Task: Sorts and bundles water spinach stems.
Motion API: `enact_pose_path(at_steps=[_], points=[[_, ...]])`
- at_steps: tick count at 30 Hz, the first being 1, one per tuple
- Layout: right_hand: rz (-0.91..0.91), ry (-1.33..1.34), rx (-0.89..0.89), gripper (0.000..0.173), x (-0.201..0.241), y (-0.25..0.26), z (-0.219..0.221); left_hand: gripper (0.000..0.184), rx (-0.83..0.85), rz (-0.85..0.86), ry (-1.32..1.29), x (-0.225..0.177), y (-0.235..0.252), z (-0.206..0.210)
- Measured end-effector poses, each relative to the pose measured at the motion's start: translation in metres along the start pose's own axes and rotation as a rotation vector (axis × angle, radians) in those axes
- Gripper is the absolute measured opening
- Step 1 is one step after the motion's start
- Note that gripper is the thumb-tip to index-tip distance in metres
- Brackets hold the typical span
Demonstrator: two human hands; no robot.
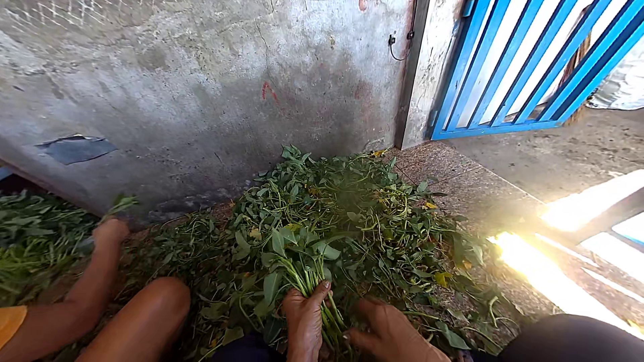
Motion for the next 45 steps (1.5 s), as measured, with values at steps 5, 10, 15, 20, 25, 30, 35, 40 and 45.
enact_pose_path(at_steps=[5,10,15,20,25,30,35,40,45], points=[[-0.235,0.175,-0.365,0.028,0.009,0.019,0.012,0.017,0.031,-0.059,-0.013,0.001,0.001,0.003],[-0.043,0.208,-0.158,0.030,-0.041,0.014,-0.003,0.016,-0.128,0.055,-0.006,-0.030,0.001,-0.027],[0.500,-0.160,0.461,0.047,-0.115,0.033,0.033,0.017,-0.315,0.239,-0.080,-0.066,-0.002,-0.056],[0.647,-0.184,0.198,0.041,-0.160,0.106,0.057,0.008,-0.267,0.084,-0.197,-0.058,0.000,-0.046],[0.602,-0.241,0.204,0.048,-0.187,0.138,0.082,0.017,-0.257,0.013,-0.229,-0.051,0.004,-0.041],[0.353,0.432,-0.178,0.034,-0.167,0.121,0.051,0.017,-0.296,0.020,-0.224,-0.048,0.008,-0.043],[0.166,1.011,-0.337,0.018,-0.133,0.084,0.029,0.015,-0.369,-0.056,-0.201,-0.026,0.012,-0.035],[-0.115,1.028,-0.328,0.017,-0.068,0.054,0.017,0.014,-0.333,-0.136,-0.188,-0.004,0.013,-0.026],[-0.362,0.856,-0.340,0.016,-0.024,0.038,0.018,0.017,-0.160,-0.131,-0.213,0.000,0.008,-0.011]])
Point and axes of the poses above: each hand's wrist, its own y-axis towards the middle knuckle, its own z-axis out of the palm, x = y × z, the point moved 6 cm from there along y, towards the middle knuckle, and after that the axes turned 5 degrees about x, right-handed, at the moved point
